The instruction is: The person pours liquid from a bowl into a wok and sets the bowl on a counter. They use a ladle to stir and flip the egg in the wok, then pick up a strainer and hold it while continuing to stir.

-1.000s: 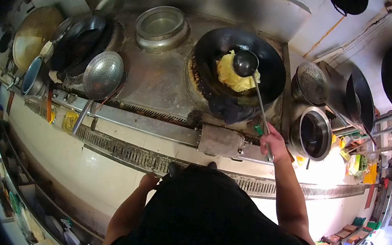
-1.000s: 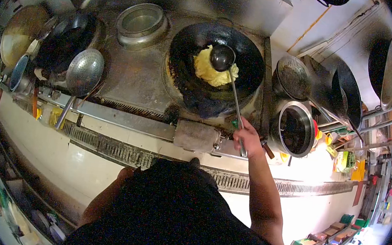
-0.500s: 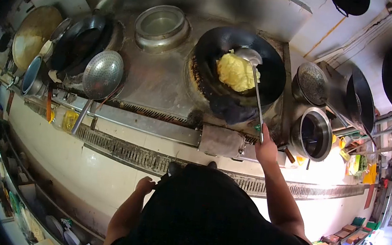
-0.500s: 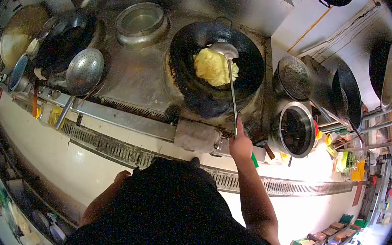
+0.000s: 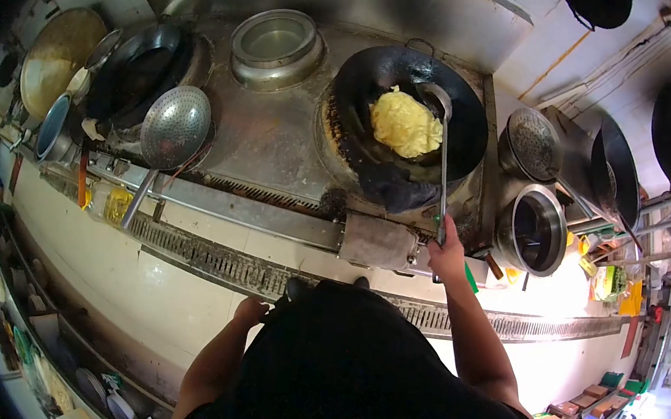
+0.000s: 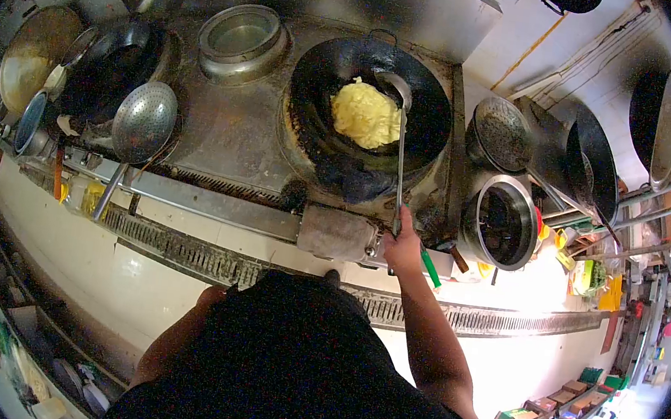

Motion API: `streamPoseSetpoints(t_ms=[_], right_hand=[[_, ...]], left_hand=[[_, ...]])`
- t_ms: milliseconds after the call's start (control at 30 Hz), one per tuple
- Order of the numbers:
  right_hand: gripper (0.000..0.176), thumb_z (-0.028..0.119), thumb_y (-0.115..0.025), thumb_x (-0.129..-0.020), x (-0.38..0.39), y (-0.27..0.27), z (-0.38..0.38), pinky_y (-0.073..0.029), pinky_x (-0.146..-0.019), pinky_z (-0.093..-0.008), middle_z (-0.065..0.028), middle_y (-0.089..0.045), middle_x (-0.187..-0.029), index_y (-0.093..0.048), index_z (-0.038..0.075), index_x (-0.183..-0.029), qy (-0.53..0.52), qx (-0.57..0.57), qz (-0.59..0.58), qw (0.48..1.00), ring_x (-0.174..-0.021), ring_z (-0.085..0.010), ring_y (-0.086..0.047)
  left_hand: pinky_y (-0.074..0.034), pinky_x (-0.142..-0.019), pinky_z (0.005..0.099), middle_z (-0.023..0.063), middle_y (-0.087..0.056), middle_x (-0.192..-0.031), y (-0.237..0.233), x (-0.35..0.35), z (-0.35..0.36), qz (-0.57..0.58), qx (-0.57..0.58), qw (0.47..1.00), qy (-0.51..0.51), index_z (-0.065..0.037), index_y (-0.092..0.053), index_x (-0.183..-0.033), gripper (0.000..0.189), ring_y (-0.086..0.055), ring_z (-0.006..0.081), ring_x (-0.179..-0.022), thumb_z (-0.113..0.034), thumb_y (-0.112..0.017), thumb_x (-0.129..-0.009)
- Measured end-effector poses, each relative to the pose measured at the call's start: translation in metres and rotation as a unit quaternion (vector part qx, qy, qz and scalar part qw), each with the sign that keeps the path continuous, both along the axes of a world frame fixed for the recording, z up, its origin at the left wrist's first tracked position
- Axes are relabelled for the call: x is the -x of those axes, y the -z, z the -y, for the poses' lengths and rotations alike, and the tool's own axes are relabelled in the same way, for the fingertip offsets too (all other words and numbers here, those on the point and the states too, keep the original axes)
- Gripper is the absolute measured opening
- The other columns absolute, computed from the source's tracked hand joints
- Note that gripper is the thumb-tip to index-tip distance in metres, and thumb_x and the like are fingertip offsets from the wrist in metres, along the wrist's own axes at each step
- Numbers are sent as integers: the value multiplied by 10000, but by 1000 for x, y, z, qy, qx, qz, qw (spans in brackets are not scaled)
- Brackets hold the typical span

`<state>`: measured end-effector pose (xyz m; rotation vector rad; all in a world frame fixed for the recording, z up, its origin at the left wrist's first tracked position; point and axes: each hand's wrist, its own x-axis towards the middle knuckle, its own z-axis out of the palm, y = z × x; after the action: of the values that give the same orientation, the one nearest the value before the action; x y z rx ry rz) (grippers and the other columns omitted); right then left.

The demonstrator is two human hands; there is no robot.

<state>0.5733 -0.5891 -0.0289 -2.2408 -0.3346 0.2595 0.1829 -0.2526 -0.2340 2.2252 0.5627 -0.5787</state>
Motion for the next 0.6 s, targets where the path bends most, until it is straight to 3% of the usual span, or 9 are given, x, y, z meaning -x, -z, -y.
streamPoseSetpoints(t_ms=[100, 167, 267, 300, 367, 467, 600], right_hand=[[669, 61, -533, -752, 0, 2, 0, -456, -447, -303, -113, -573, -634, -312, 157, -1375, 8, 17, 4, 1000, -455, -164, -546], [669, 65, -537, -752, -1, 4, 1, -456, -448, -303, -111, -572, -630, -312, 154, -1375, 7, 31, 13, 999, -453, -164, -545], [671, 69, -546, -750, 0, -2, 0, -457, -455, -309, -116, -571, -624, -315, 150, -1374, 11, 48, 9, 999, -454, -175, -547], [672, 69, -548, -749, 0, -1, 0, -459, -460, -315, -122, -572, -625, -314, 145, -1374, 5, 49, 26, 998, -457, -184, -550], [674, 69, -551, -747, 1, -1, 0, -460, -466, -321, -128, -574, -625, -313, 140, -1374, -1, 49, 42, 998, -460, -193, -553], [673, 69, -551, -746, 2, -4, -3, -462, -476, -329, -142, -581, -640, -315, 130, -1373, 6, 45, 26, 999, -470, -206, -562], [667, 67, -546, -748, 3, -6, -4, -458, -472, -325, -138, -583, -648, -314, 113, -1372, 2, 57, 43, 997, -472, -202, -562]], left_hand=[[-476, -827, 401, 166, -629, -945, -6, -3, 3, -15, -35, 999, 14, -118, -661, -866, 243, -596, 305, -950, -317, -604, -739], [-461, -864, 393, 168, -622, -1022, 5, -1, 5, -84, 2, 990, -114, -69, -639, -985, 342, -583, 313, -988, -324, -589, -763], [-451, -885, 381, 174, -611, -1075, 8, 3, 3, -93, 4, 991, -97, -27, -606, -1051, 415, -572, 314, -1017, -331, -583, -768], [-451, -885, 381, 174, -611, -1075, 26, 11, 1, -93, 4, 991, -98, -27, -606, -1051, 415, -572, 314, -1017, -331, -583, -768], [-456, -876, 380, 172, -612, -1070, 73, 30, -1, -83, 125, 960, -236, -39, -613, -1033, 394, -574, 311, -1013, -327, -590, -765], [-460, -867, 381, 165, -616, -1050, 43, 21, 5, -89, 93, 973, -192, -39, -614, -1024, 393, -577, 313, -998, -332, -600, -762], [-465, -855, 383, 158, -620, -1028, 39, 22, 7, -46, 58, 991, -110, -38, -614, -1018, 395, -581, 313, -980, -342, -599, -767]])
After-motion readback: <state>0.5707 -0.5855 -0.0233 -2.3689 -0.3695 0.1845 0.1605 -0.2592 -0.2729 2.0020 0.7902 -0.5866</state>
